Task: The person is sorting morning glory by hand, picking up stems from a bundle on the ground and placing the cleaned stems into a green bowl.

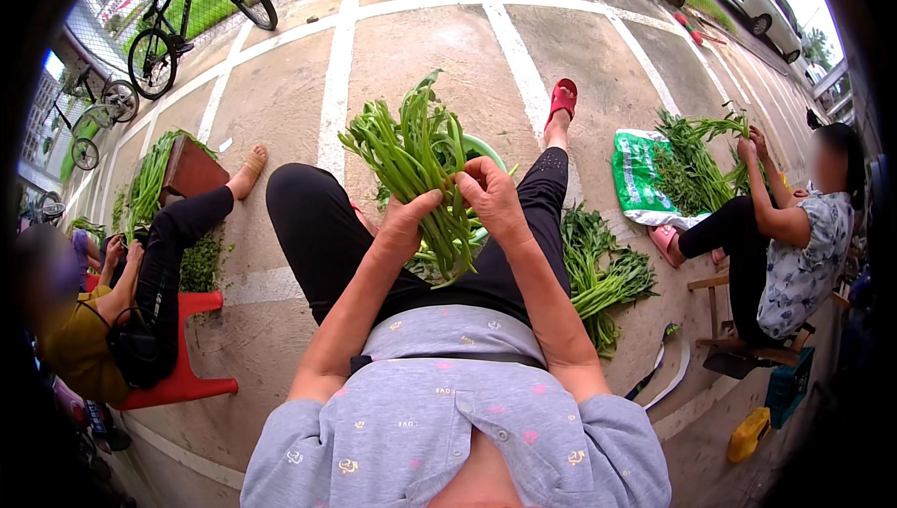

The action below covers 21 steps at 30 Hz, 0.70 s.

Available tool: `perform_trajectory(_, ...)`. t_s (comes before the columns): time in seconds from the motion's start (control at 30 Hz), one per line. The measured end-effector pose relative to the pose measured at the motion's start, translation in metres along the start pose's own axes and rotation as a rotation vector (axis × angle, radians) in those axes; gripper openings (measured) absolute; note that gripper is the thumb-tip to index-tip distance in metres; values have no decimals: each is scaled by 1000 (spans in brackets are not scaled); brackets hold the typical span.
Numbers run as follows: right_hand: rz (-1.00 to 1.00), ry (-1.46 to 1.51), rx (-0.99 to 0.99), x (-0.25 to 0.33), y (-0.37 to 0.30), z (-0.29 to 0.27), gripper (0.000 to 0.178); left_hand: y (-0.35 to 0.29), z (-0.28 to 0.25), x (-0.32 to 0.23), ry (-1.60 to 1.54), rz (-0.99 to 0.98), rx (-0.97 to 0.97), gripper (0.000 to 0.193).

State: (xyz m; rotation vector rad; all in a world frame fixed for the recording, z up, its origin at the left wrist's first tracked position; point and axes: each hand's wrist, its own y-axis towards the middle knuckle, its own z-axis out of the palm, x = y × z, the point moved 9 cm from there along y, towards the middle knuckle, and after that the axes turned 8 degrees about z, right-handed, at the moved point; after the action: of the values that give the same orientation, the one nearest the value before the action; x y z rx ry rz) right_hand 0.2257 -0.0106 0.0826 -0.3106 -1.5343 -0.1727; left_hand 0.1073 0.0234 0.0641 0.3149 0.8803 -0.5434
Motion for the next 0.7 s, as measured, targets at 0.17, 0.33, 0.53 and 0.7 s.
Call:
perform_trajectory(0.17,-8,-10,34,-3,-1,6,17,0,-1,0,-7,-4,-22,31)
perform_trajectory(0.33,-49,-102,81,5,-3,13,25,3,-16,6,12,54,-59,31)
perform_trajectory(0.53,-50,-224,36,7,-4,10,17,4,-20,10,-59,-8,-86,30)
perform_trajectory(0.7,-122,-34,-10,-3,0,4,16,7,-28,9,-106,31,-159,26)
